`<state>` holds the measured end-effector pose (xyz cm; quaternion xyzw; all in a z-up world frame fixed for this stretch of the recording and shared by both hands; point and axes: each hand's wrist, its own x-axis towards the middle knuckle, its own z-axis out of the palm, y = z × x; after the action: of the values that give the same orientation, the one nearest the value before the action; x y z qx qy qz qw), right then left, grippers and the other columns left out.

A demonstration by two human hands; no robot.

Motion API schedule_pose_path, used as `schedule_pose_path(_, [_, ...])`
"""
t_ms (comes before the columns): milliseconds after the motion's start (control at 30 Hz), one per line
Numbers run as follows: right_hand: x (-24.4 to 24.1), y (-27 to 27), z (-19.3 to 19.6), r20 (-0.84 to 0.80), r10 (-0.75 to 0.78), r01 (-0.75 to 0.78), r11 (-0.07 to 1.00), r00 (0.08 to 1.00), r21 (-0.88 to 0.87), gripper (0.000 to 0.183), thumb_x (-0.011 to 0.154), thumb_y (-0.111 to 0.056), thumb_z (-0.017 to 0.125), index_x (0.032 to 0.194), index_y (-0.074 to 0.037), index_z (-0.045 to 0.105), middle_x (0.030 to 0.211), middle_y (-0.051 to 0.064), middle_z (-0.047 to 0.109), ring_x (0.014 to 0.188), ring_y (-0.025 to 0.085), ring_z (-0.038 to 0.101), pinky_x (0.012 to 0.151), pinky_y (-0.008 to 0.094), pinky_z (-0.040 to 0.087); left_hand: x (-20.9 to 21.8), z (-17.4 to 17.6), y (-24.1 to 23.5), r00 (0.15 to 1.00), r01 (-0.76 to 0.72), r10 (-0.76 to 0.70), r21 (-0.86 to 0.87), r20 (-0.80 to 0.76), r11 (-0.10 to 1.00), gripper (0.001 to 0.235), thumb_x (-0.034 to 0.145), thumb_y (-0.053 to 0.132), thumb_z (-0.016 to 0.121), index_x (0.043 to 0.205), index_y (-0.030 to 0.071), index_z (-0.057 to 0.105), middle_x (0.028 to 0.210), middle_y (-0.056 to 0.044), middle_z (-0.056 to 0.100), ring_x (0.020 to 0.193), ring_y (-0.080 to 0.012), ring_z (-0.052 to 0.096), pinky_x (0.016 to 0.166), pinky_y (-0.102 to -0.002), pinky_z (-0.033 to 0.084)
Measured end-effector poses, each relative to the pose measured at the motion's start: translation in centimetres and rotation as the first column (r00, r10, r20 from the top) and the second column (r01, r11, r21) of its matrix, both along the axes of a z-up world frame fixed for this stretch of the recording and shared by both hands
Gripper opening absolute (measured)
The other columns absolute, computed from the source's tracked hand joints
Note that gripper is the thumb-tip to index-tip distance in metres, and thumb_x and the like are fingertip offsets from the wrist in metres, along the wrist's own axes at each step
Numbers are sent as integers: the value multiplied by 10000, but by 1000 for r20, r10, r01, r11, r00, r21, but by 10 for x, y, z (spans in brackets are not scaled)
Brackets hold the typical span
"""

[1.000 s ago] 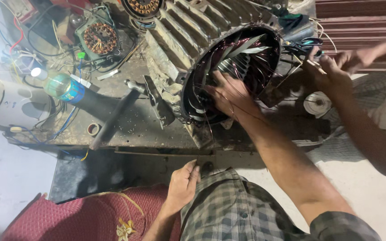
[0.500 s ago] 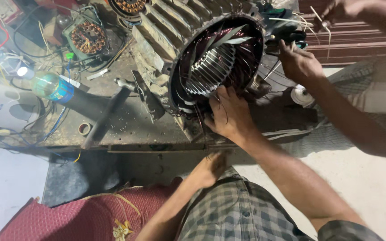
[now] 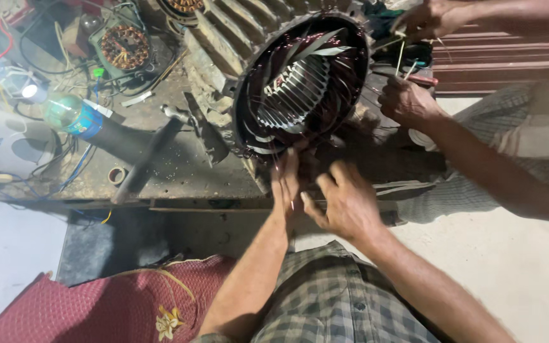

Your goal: The person repositions a large electric motor housing on a workbench and manipulates the internal copper windings. They use a thin wooden stick to adjust and separate the wires within the stator slots. A second person assists by holding the motor and providing additional sticks.

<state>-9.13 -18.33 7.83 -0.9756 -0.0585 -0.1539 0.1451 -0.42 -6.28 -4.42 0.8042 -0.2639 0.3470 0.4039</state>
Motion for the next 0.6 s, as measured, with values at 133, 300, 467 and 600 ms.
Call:
schedule_pose_path(133, [-41,-5,22,-194,55,-5,969,980,246,443,846,-403,718,991,13,675,982,170,566,810,308,621,641,443,563,4,31,-11,438,-172,-729,-845,-525,506,303,1095,213,549,1210,-23,699,785,-40,619,649,-119,498,581,-262,392])
schedule_pose_path(300, [-96,-17,69,-130,499,-337,733,857,590,252,867,-286,802,729,-118,675,930,86,707,860,232,727,727,334,601,3,52,-3,444,-27,-731,-824,-517,566,254,1074,178,523,1194,15,677,689,-30,583,625,-104,513,577,-243,401])
schedule_pose_path(467, [-3,-30,23,-54,130,-87,869,990,487,300,919,-268,713,1088,-21,713,1013,163,741,885,318,737,749,407,576,-27,56,9,647,244,-613,-639,-453,730,246,1050,75,462,1203,-56,604,877,-69,646,777,-134,598,682,-295,490])
schedule_pose_path(600, [77,-8,-12,-55,108,-89,958,993,274,471,918,-301,663,1264,17,629,977,224,717,822,406,706,694,497,556,-66,45,8,535,212,-693,-717,-483,664,176,1061,120,443,1095,-20,543,780,-34,601,610,-111,564,530,-287,471])
